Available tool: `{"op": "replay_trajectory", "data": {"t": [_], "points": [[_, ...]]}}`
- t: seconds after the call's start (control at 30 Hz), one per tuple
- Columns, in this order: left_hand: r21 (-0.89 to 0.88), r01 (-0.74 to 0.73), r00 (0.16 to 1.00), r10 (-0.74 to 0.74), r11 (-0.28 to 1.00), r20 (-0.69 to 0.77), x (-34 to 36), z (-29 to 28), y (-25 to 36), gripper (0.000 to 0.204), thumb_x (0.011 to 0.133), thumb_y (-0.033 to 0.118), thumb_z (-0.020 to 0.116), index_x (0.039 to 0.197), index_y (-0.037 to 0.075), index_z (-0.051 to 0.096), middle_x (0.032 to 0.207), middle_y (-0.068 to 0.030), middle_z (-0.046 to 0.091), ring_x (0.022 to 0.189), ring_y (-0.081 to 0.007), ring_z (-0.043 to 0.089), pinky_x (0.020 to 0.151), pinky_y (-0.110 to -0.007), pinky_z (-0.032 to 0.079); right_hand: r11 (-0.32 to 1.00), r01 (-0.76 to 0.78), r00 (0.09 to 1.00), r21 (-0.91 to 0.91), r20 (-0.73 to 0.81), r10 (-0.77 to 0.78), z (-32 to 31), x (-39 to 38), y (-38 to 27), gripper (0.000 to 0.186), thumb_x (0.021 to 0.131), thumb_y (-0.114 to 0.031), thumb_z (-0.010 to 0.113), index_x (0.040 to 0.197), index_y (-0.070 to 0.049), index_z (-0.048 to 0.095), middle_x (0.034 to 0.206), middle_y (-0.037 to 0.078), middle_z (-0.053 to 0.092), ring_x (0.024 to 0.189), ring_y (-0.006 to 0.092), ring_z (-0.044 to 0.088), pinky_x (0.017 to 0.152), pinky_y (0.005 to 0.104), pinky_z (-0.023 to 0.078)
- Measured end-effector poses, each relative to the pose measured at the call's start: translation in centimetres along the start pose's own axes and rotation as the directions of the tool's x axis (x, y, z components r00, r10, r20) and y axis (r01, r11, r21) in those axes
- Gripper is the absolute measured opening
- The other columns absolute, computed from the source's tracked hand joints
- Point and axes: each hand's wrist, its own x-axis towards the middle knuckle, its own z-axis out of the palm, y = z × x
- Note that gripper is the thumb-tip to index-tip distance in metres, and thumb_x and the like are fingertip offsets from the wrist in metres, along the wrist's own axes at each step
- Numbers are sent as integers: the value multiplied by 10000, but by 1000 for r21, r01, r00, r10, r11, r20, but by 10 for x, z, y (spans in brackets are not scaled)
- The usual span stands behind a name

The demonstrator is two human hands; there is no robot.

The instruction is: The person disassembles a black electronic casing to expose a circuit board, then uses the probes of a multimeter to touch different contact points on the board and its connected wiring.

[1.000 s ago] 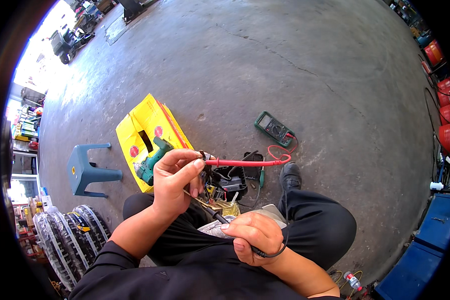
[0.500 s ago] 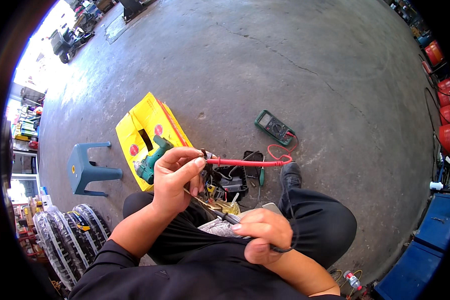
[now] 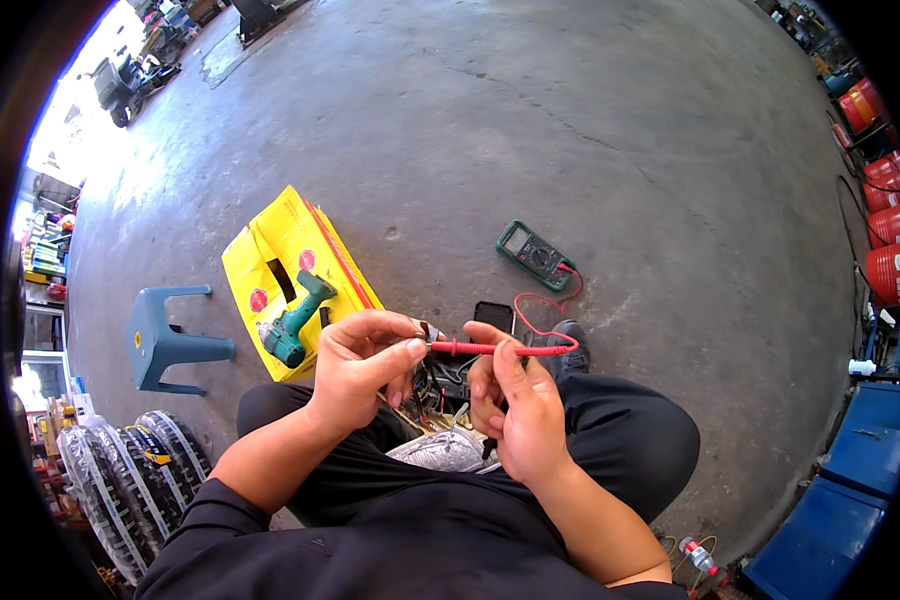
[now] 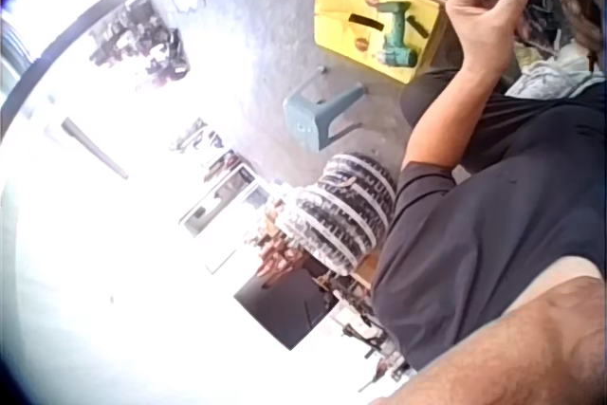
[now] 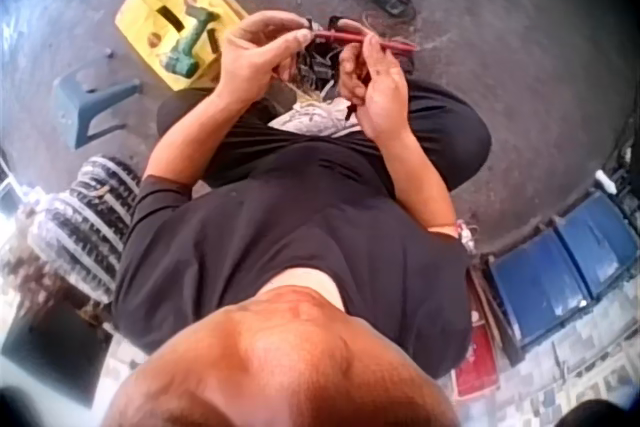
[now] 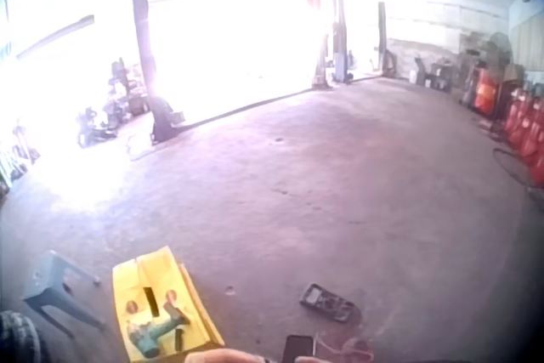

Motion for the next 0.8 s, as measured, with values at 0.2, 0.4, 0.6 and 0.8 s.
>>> {"op": "replay_trajectory", "data": {"t": [0.2,0.4,0.6,0.8], "points": [[32,24,997,-26,999,70,-6,-1,-3,207,873,31,764,1041,-44,669,811,-85,701,506,-56,570,429,-206,419,939,268,953,214,-200,-226,-17,10,-7,386,1075,-385,425,862,-79,525,838,31,554,581,97,441,520,260,352],[32,57,996,-59,998,69,-3,-6,1,201,886,-21,717,1070,-24,637,871,-134,714,468,-99,569,438,-243,467,947,190,967,-260,-118,-226,-3,3,-2,190,1046,-198,523,1101,-35,606,929,14,594,592,57,492,533,208,396],[69,61,991,-69,996,116,-5,-5,-2,206,895,-15,708,1087,-21,634,891,-129,716,467,-98,566,429,-234,457,828,20,999,-561,-16,-35,11,5,13,316,893,-124,766,1157,-30,620,761,-92,532,649,-10,438,571,169,354],[-27,-4,998,5,1000,66,-5,-8,3,185,947,65,670,1103,-9,602,957,-178,710,441,-90,538,427,-233,458,955,56,984,-290,-144,-101,-3,3,5,173,961,-192,689,1037,-44,639,773,-72,576,607,-3,427,541,177,344]]}}
